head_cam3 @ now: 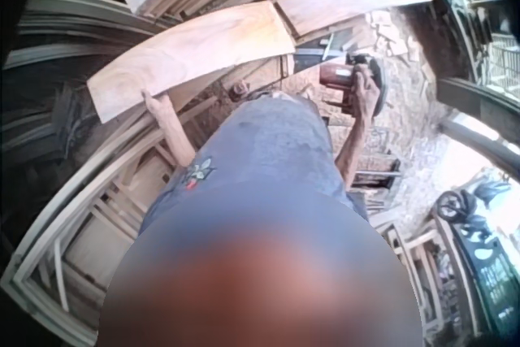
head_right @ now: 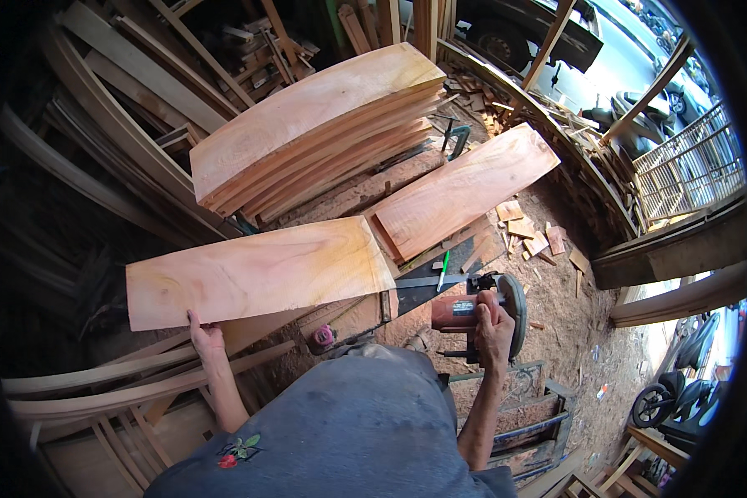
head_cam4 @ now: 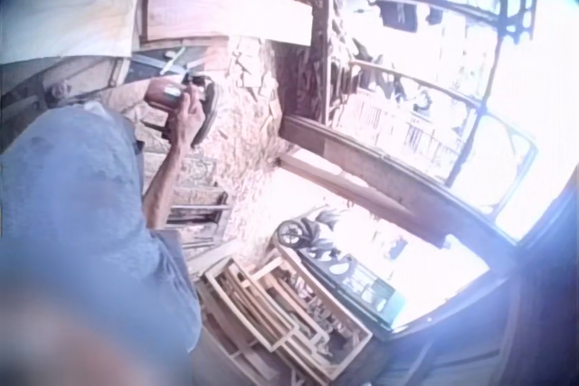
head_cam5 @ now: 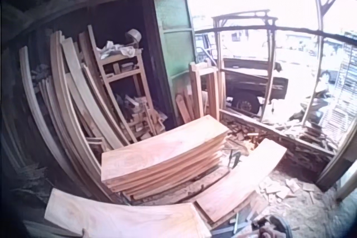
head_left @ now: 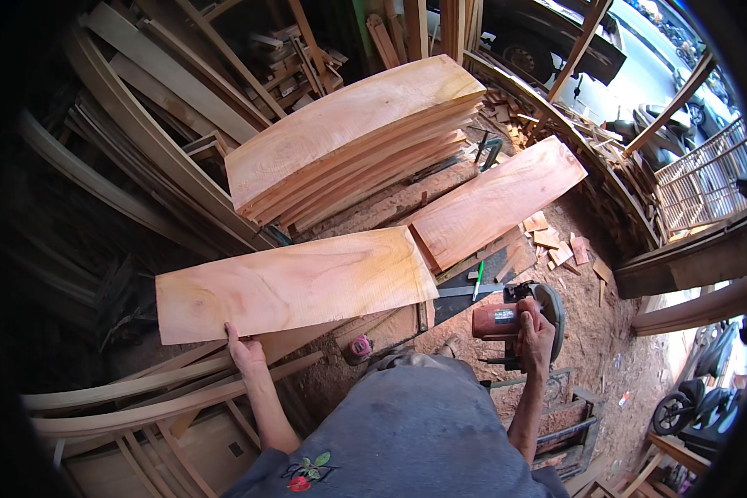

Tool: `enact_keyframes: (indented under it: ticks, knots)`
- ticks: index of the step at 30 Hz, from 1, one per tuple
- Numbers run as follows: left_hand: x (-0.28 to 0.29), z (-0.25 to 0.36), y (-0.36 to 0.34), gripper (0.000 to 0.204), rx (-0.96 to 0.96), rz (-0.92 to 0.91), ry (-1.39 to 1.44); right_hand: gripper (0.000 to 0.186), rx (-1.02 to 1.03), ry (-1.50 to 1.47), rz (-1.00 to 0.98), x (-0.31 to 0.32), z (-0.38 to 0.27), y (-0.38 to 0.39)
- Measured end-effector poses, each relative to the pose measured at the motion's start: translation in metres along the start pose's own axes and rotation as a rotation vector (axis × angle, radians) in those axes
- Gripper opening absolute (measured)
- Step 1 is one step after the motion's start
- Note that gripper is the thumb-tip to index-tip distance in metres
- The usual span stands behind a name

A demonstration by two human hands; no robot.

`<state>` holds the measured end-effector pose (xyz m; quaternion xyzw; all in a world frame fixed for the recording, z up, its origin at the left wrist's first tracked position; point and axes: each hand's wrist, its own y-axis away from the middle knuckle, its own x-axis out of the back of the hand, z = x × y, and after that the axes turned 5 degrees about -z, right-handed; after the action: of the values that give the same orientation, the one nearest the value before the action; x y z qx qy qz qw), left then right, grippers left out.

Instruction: The person repeatedly cuts wooden planks using a handheld circular saw, then stacks the cut pieces. The person positions each plank, makes a straight cut, and places the finished piece onto a growing stack.

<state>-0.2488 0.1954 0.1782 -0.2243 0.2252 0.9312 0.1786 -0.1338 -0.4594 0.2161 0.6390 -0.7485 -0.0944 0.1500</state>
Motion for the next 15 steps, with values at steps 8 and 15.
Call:
enact_keyframes:
  ticks: [8,15]
  knots:
    - [0.053,-0.164,-0.01,0.043,0.292,0.316,0.225,0.026,0.061,0.149,0.04,0.008,0.006,0.009]
    - [0.083,-0.24,0.004,0.036,0.488,0.411,0.235,0.029,0.065,0.152,0.029,0.007,0.013,0.017]
